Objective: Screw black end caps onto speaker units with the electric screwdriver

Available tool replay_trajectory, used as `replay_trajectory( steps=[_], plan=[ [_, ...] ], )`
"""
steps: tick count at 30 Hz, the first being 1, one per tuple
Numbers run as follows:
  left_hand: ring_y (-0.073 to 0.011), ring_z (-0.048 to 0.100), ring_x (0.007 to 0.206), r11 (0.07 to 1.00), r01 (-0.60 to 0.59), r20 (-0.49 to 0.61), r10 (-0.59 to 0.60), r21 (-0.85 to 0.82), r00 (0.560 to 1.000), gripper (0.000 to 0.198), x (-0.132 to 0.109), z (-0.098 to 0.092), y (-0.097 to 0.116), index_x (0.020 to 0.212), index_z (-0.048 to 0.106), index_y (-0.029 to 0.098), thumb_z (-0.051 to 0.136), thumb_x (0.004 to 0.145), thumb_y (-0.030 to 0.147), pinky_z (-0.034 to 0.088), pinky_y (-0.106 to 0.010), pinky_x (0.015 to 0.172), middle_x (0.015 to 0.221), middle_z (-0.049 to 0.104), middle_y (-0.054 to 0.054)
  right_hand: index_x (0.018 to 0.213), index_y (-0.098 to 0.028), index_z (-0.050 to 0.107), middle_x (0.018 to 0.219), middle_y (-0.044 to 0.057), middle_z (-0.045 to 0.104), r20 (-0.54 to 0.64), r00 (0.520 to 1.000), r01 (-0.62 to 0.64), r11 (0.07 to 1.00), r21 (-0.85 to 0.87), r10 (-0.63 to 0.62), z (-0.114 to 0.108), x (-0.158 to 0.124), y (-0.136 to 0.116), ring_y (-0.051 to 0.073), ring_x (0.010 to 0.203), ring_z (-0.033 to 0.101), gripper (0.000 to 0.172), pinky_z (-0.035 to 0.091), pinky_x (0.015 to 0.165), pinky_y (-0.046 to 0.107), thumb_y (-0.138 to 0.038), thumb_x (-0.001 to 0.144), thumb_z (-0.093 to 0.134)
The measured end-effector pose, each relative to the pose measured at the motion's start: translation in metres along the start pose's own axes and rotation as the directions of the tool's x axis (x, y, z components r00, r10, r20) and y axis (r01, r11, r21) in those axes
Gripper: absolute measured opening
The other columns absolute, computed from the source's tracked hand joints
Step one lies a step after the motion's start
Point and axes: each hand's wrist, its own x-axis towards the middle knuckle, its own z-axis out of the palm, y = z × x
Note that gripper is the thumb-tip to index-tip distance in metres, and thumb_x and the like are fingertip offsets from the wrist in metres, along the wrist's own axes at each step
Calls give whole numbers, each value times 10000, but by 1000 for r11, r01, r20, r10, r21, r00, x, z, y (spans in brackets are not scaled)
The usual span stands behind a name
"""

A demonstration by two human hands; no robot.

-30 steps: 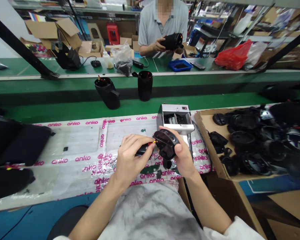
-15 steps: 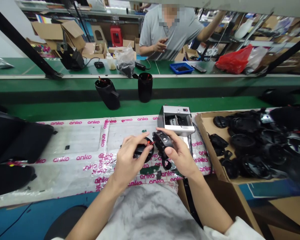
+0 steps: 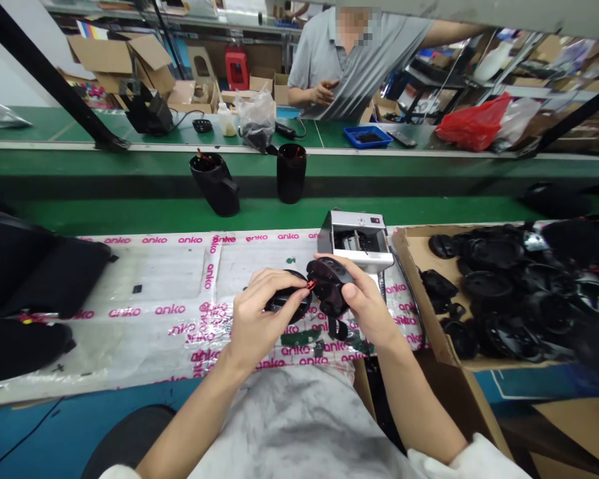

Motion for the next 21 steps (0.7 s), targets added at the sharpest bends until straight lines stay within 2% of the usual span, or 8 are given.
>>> replay_trajectory(
  steps=[3, 7, 11, 14, 17, 21],
  plan=[
    [-184, 753, 941, 1000, -10, 9, 10, -6, 1000, 150, 1, 1, 1, 1027, 759, 234, 822, 958, 118, 570, -376, 915, 971, 816, -7, 1415, -264, 716, 1473, 81, 719, 1, 1000, -9, 1000, -2, 9, -2, 0, 1, 306, 1377, 670, 626, 500, 1228, 436, -719, 986, 671],
    [-184, 774, 920, 998, -59, 111, 58, 2, 992, 116, 7, -4, 4, 1014, 763, 223, 792, 983, 115, 558, -389, 935, 970, 832, -12, 1398, -253, 730, 1468, 86, 728, 19, 1000, -9, 1000, 21, 9, -2, 0, 2, 328, 1403, 659, 652, 483, 1247, 460, -744, 974, 666],
    [-196, 788, 957, 996, -93, 172, 91, 2, 981, 121, 13, -10, 5, 1053, 769, 221, 751, 1009, 110, 595, -380, 928, 1007, 835, -38, 1393, -267, 734, 1482, 73, 725, 21, 1000, 16, 1000, 17, -17, -4, 1, 4, 321, 1384, 670, 649, 502, 1229, 451, -742, 953, 695],
    [-196, 771, 981, 993, -92, 135, 82, 73, 987, 88, 13, -8, 5, 1058, 764, 208, 760, 1008, 136, 611, -354, 887, 1033, 798, -60, 1397, -272, 728, 1479, 73, 725, 17, 999, 28, 1000, 11, -28, -6, 2, 6, 321, 1379, 670, 653, 500, 1226, 451, -747, 951, 693],
    [-197, 755, 939, 986, -75, 79, 64, 148, 995, 81, 12, -5, 4, 1005, 728, 205, 802, 988, 177, 591, -360, 866, 966, 782, -37, 1364, -266, 737, 1442, 80, 743, -5, 1000, 23, 999, -26, -24, -5, 3, 3, 321, 1339, 689, 676, 530, 1192, 450, -777, 923, 706],
    [-194, 758, 930, 966, -189, 153, 163, 176, 975, 70, 10, -2, 2, 1040, 714, 204, 755, 1020, 151, 545, -389, 906, 1004, 810, -35, 1295, -265, 765, 1333, 87, 785, -14, 1000, 5, 997, -76, -6, -1, 5, -6, 310, 1214, 740, 680, 618, 1067, 436, -802, 879, 739]
  ],
)
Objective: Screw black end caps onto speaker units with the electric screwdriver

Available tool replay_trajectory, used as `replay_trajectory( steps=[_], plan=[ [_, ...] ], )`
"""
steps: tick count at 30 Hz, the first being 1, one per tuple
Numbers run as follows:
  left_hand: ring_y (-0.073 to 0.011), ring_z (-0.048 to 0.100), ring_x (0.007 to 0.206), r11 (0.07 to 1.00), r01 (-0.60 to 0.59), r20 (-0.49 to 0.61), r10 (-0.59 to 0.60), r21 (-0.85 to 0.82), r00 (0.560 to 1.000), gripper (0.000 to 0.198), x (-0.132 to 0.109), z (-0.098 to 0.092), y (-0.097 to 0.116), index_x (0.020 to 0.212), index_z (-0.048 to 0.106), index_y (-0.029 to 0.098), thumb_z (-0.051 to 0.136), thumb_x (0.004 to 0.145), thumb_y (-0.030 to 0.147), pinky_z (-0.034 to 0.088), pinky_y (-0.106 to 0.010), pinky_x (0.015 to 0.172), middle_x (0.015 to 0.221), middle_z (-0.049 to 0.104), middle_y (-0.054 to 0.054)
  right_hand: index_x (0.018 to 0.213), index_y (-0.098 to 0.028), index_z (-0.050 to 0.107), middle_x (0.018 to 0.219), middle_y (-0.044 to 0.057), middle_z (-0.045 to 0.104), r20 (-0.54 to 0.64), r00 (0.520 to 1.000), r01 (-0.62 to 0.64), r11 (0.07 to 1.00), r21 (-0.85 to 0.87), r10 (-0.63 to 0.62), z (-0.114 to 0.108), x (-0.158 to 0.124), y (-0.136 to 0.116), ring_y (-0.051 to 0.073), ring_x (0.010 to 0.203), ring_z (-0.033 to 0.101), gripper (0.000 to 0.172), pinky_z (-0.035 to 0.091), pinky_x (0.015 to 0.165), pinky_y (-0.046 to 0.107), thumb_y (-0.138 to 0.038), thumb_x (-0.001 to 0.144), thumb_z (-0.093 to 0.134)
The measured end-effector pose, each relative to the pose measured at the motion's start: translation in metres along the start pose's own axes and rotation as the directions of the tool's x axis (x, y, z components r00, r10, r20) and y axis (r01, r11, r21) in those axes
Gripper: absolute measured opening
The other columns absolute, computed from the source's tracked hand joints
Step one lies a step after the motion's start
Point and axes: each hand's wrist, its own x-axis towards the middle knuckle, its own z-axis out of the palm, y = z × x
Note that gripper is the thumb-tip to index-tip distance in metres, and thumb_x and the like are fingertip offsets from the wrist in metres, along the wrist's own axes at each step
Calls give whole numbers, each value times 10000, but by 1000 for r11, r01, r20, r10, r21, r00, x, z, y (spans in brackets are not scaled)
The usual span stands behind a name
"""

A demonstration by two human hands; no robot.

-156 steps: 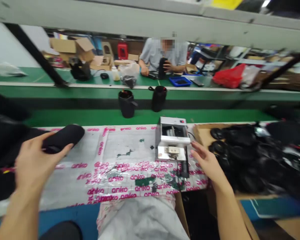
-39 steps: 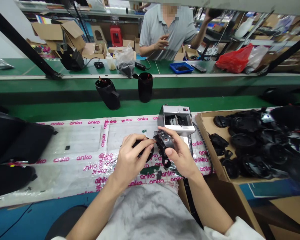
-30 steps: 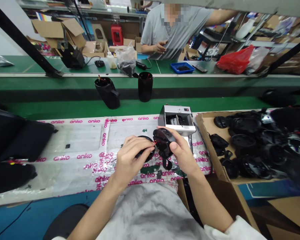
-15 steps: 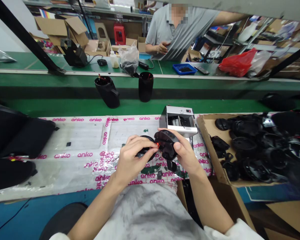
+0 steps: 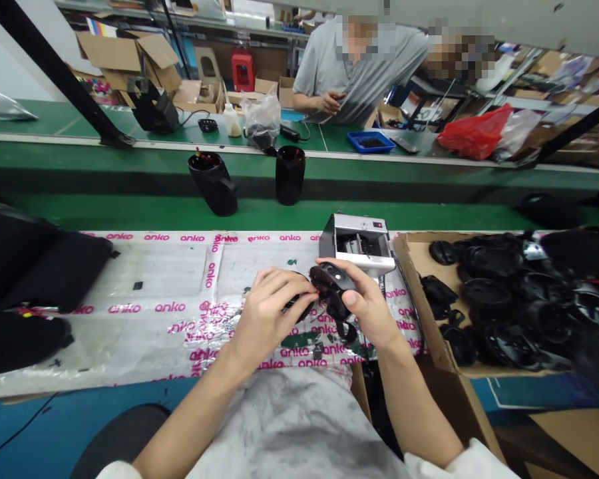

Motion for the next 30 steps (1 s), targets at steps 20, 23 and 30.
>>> replay_trajectory(
  steps=[20, 23, 30],
  plan=[
    [-203, 731, 897, 985, 167, -71, -170, -45, 983, 101, -5, 2, -5, 990, 665, 235, 719, 996, 149, 561, -377, 904, 945, 782, -15, 1469, -271, 659, 1280, 99, 748, 89, 978, -181, 979, -96, 190, 6, -7, -17, 236, 963, 736, 808, 640, 831, 364, -619, 790, 924],
    [-204, 745, 989, 970, 207, -28, -212, -124, 977, 154, -10, 1, -7, 1045, 673, 233, 693, 972, 99, 582, -340, 906, 1032, 778, -34, 1605, -280, 533, 1473, 118, 684, 198, 965, -165, 985, -57, 173, 2, -11, -19, 273, 1195, 744, 905, 644, 1043, 433, -428, 812, 943],
    [-204, 716, 1214, 838, 277, -111, -367, -470, 924, 104, -20, 2, -18, 1154, 657, 234, 604, 1072, 199, 570, -347, 1081, 1234, 737, -84, 1526, -274, 609, 1400, 125, 721, 112, 990, -62, 979, -193, 84, 16, -13, -11, 252, 978, 761, 927, 682, 829, 414, -423, 711, 1025]
  ],
)
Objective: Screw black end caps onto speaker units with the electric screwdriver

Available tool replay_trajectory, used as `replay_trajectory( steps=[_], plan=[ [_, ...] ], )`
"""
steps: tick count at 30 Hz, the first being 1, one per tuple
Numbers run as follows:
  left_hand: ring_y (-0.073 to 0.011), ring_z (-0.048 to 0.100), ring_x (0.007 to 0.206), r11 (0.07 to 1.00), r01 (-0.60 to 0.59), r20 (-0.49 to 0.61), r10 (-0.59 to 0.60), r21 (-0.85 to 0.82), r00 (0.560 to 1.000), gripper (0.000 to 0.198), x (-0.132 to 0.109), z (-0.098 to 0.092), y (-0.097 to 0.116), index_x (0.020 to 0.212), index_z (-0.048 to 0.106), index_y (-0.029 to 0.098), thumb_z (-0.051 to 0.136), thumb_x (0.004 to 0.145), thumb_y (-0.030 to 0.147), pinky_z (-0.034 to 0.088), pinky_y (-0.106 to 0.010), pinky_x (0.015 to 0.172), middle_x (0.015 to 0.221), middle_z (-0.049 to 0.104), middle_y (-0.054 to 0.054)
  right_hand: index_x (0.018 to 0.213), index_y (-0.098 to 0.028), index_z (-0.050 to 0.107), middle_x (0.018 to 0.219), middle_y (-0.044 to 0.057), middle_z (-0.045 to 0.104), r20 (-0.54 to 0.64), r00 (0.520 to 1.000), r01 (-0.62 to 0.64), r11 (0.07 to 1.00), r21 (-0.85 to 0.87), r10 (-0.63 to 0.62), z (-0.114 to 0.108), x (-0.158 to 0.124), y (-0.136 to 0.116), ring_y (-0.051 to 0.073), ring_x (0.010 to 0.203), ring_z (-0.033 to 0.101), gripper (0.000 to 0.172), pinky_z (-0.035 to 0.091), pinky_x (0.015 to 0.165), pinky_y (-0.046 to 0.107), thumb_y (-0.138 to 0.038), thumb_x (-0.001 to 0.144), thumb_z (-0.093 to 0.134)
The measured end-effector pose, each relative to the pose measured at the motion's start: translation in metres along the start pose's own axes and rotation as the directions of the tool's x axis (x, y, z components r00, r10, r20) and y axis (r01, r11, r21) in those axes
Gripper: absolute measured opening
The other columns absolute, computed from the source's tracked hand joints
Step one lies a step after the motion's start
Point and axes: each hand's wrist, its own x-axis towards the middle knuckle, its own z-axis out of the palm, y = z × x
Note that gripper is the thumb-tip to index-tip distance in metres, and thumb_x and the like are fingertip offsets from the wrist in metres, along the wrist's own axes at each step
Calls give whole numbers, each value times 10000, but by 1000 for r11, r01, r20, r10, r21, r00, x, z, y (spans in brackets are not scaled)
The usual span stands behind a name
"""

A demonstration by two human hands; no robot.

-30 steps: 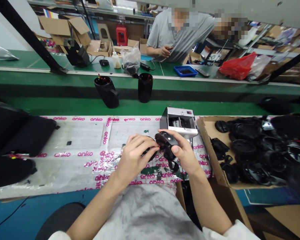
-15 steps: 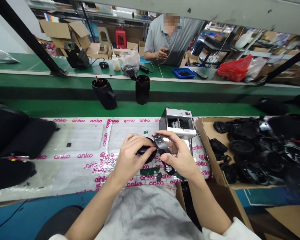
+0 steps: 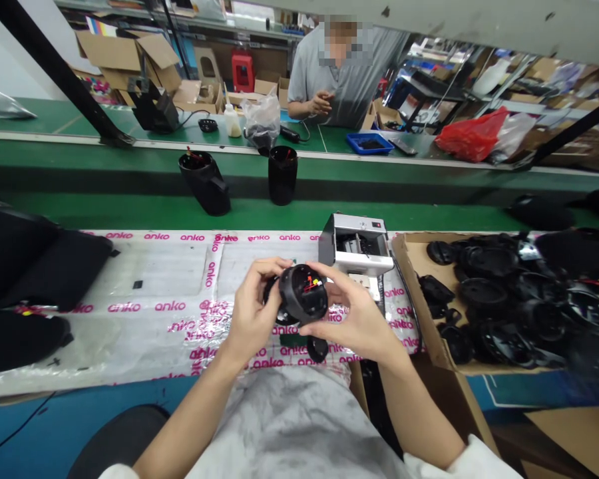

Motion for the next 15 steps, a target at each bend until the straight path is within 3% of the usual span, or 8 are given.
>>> replay_trajectory(
  steps=[3, 6, 8, 10, 12, 15],
  plan=[
    [-204, 718, 1228, 973, 148, -38, -157, -175, 987, 224, -3, -1, -7, 1225, 699, 236, 538, 1134, 362, 559, -339, 1106, 1269, 751, -85, 1441, -249, 645, 1329, 126, 727, -96, 988, 98, 974, -207, -119, 11, 6, 1, 216, 850, 700, 874, 645, 745, 395, -503, 695, 1023],
    [-233, 714, 1239, 930, 222, 15, -228, -293, 974, 418, -6, -4, -11, 1262, 739, 227, 457, 1145, 513, 557, -353, 1102, 1298, 763, -94, 1438, -242, 608, 1374, 143, 698, -103, 973, 165, 932, -322, -208, 18, 9, 5, 245, 935, 711, 813, 644, 853, 439, -503, 762, 977],
    [-261, 696, 1277, 921, 253, 61, -246, -297, 967, 473, -8, -6, -12, 1283, 743, 220, 443, 1138, 555, 542, -373, 1119, 1343, 753, -103, 1432, -251, 586, 1371, 130, 698, -113, 969, 170, 922, -348, -221, 23, 7, 11, 250, 963, 722, 790, 638, 887, 445, -464, 775, 970],
    [-273, 679, 1305, 923, 297, 104, -279, -246, 954, 453, -9, -7, -12, 1318, 730, 229, 461, 1136, 545, 525, -380, 1131, 1385, 735, -100, 1416, -259, 572, 1370, 117, 693, -160, 966, 149, 940, -308, -205, 30, 4, 20, 234, 940, 727, 800, 634, 808, 400, -421, 751, 986],
    [-266, 674, 1312, 928, 319, 129, -298, -191, 946, 405, -9, -7, -11, 1343, 712, 248, 481, 1139, 510, 524, -372, 1122, 1405, 722, -89, 1372, -259, 564, 1434, 129, 645, -220, 957, 136, 965, -226, -187, 39, 1, 30, 256, 1071, 731, 761, 627, 791, 372, -381, 749, 982],
    [-252, 667, 1330, 962, 250, 114, -237, -107, 965, 312, -7, -7, -6, 1345, 675, 264, 554, 1121, 445, 524, -378, 1138, 1406, 704, -83, 1321, -257, 546, 1546, 155, 536, -282, 948, 108, 982, -155, -148, 51, -2, 39, 311, 1408, 606, 655, 608, 988, 424, -337, 800, 934]
  ],
)
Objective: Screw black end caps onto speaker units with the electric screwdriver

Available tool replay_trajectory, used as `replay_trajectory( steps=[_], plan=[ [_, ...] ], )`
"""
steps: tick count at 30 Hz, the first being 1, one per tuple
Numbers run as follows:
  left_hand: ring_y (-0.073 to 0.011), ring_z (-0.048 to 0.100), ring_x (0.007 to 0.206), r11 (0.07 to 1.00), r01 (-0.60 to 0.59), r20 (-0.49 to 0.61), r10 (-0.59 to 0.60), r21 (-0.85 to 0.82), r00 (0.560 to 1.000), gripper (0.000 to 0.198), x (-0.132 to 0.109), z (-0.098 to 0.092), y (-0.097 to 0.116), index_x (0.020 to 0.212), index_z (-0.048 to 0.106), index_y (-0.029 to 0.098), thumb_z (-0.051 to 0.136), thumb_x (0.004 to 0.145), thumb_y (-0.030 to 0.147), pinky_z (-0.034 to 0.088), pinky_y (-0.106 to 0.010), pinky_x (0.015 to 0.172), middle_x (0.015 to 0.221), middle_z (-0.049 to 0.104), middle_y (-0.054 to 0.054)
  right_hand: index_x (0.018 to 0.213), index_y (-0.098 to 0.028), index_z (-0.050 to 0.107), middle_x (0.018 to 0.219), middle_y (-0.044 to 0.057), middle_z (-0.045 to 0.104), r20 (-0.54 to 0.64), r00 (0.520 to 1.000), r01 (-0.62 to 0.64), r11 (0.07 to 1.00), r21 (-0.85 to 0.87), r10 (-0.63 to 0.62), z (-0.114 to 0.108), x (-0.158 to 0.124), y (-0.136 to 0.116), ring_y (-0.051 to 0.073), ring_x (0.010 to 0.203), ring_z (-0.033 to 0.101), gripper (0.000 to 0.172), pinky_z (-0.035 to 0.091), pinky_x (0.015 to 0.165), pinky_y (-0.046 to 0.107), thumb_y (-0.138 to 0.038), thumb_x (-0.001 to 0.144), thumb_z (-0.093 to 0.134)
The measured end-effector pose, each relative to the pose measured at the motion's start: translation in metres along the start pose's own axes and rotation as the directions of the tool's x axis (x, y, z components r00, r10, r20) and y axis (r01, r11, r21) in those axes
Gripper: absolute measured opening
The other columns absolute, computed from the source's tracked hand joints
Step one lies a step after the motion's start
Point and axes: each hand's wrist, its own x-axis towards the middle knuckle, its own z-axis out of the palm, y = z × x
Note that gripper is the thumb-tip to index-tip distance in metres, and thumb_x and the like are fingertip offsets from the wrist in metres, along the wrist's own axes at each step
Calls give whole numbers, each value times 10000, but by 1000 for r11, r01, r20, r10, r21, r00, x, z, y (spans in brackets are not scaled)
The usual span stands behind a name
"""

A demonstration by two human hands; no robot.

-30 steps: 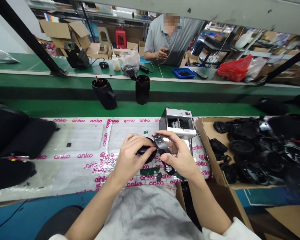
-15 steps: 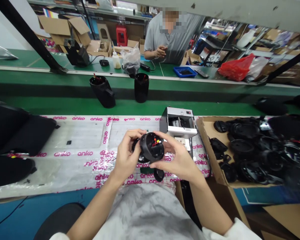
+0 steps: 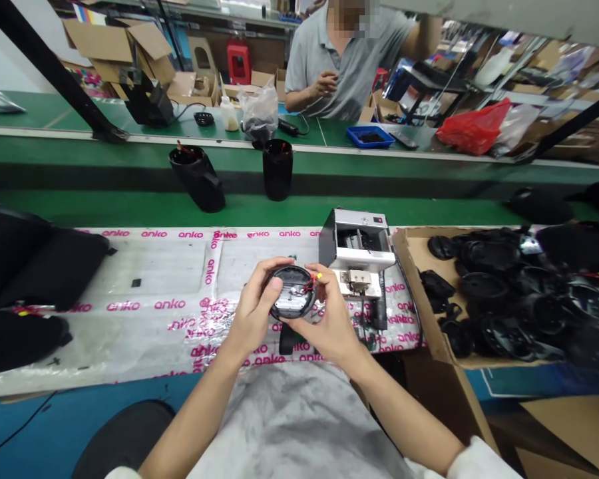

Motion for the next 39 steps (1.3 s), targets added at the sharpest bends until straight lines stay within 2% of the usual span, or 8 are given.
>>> replay_trajectory(
  steps=[3, 6, 10, 14, 27, 33, 36, 39],
  plan=[
    [-276, 635, 1388, 959, -135, 0, 140, 248, 990, 264, 2, -3, 18, 1278, 640, 251, 695, 1039, 347, 498, -440, 1199, 1414, 662, -101, 1323, -262, 537, 1562, 152, 514, -29, 1000, -1, 1000, -19, 0, 6, -4, 1, 321, 1495, 527, 633, 539, 1141, 501, -293, 812, 909],
    [-310, 610, 1426, 796, -223, 68, 224, 563, 972, 322, 5, -9, 44, 1253, 626, 239, 754, 958, 257, 504, -491, 1206, 1469, 618, -125, 1352, -275, 533, 1550, 131, 532, -50, 997, 62, 998, -15, -62, 7, -4, 0, 313, 1500, 521, 664, 459, 1241, 544, -233, 797, 895],
    [-367, 633, 1405, 616, -267, 239, 130, 741, 962, 109, 10, -15, 67, 1089, 722, 245, 693, 987, 266, 543, -564, 1154, 1530, 599, -120, 1407, -295, 525, 1530, 114, 551, -67, 990, 126, 992, 10, -125, 7, -4, 2, 287, 1499, 527, 703, 435, 1277, 516, -205, 808, 881],
    [-388, 658, 1351, 565, -302, 356, 16, 768, 934, 102, 17, -12, 68, 1061, 755, 248, 669, 1008, 263, 543, -614, 1135, 1528, 624, -107, 1415, -294, 524, 1522, 122, 560, -72, 990, 126, 992, 13, -124, 8, -5, 2, 292, 1485, 537, 711, 445, 1270, 529, -189, 802, 869],
    [-307, 675, 1291, 776, -156, 297, -42, 612, 954, 156, 28, -5, 78, 981, 648, 246, 574, 1098, 318, 513, -512, 1124, 1381, 715, -60, 1312, -286, 421, 1512, 147, 573, 92, 995, -40, 999, 1, 40, 0, -5, 4, 328, 1426, 600, 710, 499, 1187, 568, -373, 818, 924],
    [-297, 601, 1449, 963, 41, 108, -72, 267, 992, 250, 5, -16, 43, 1242, 679, 272, 565, 1118, 457, 446, -444, 1228, 1495, 679, -82, 1440, -301, 434, 1566, 132, 544, 77, 997, -26, 992, 124, 16, 2, -15, 9, 301, 1518, 525, 758, 419, 1294, 537, -361, 849, 904],
    [-281, 583, 1482, 987, 130, 47, -135, 93, 990, 433, -15, -8, 19, 1472, 641, 278, 469, 1144, 502, 422, -412, 1254, 1562, 653, -75, 1456, -333, 506, 1626, 92, 520, 158, 987, -71, 937, 342, 17, -2, -15, 12, 290, 1586, 458, 574, 349, 1351, 542, -510, 978, 770],
    [-286, 621, 1428, 993, 115, -76, -112, 30, 991, 513, -26, 9, -1, 1465, 678, 259, 382, 1152, 539, 446, -409, 1223, 1547, 675, -71, 1407, -317, 603, 1593, 82, 570, 80, 994, -107, 878, 467, 79, 3, -16, 10, 268, 1561, 495, 414, 384, 1339, 493, -538, 1060, 651]
  ],
)
